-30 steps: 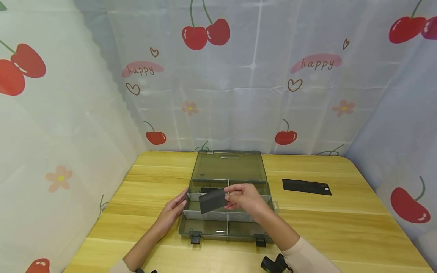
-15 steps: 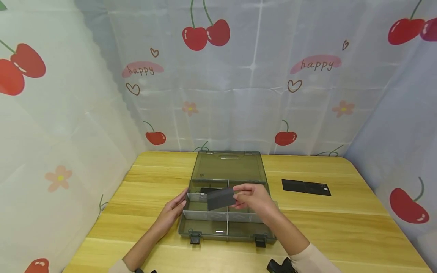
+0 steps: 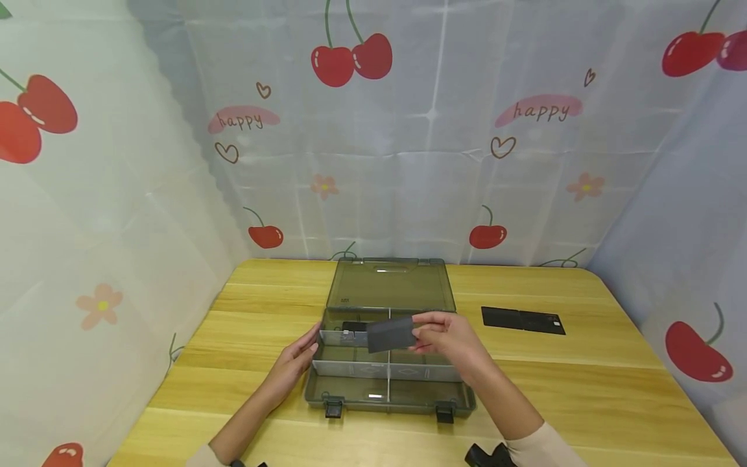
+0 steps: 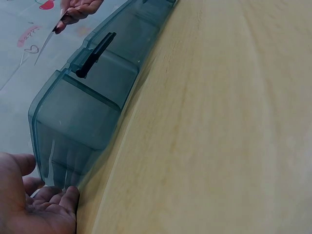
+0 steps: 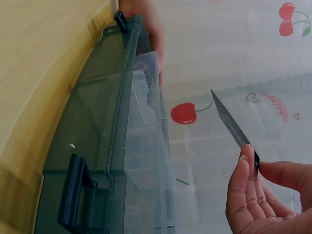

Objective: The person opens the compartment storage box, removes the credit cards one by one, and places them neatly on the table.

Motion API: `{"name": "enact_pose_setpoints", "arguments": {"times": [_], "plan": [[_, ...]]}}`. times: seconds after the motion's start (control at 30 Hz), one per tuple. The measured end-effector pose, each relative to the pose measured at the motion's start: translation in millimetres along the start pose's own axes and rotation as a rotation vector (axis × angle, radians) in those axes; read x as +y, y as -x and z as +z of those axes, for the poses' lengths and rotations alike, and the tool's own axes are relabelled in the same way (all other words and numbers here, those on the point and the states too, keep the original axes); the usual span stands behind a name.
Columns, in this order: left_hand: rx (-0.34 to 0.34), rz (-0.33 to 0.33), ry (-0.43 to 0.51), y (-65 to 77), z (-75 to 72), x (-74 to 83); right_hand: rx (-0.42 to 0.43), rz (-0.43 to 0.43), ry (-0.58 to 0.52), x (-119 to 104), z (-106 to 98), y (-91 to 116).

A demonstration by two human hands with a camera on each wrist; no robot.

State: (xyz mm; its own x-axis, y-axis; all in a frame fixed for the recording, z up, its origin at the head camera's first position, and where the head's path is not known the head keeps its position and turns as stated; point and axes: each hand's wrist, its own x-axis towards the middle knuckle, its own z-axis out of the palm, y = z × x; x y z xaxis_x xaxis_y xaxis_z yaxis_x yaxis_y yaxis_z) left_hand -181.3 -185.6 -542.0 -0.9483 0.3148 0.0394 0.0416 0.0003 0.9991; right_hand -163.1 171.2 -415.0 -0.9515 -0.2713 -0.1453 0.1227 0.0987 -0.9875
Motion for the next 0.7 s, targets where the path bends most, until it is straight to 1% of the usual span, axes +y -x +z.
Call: {"name": "enact_pose_setpoints", "arguments": {"times": [0.07, 0.23, 0.47, 0.53, 0.7], "plan": [[0.002, -0.001, 0.001, -0.3, 0.1, 0.6, 0.013, 0.008, 0.002, 0.3, -1.8, 1.0], [0.005, -0.002, -0.003, 0.1, 0.4, 0.6, 0.029, -0.002, 0.003, 2.5, -7.7, 4.0], [-0.001, 0.003, -0.005, 1.0, 0.8, 1.0, 0.049, -0.016, -0.033, 3.8, -17.2, 9.4], [0.000, 0.001, -0.006, 1.1, 0.8, 1.0, 0.051, -0.024, -0.030, 4.1, -20.0, 10.6], [0.005, 0.002, -0.013, 0.9, 1.0, 0.3, 0.079, -0.013, -0.019, 5.4, -27.5, 12.9]]}}
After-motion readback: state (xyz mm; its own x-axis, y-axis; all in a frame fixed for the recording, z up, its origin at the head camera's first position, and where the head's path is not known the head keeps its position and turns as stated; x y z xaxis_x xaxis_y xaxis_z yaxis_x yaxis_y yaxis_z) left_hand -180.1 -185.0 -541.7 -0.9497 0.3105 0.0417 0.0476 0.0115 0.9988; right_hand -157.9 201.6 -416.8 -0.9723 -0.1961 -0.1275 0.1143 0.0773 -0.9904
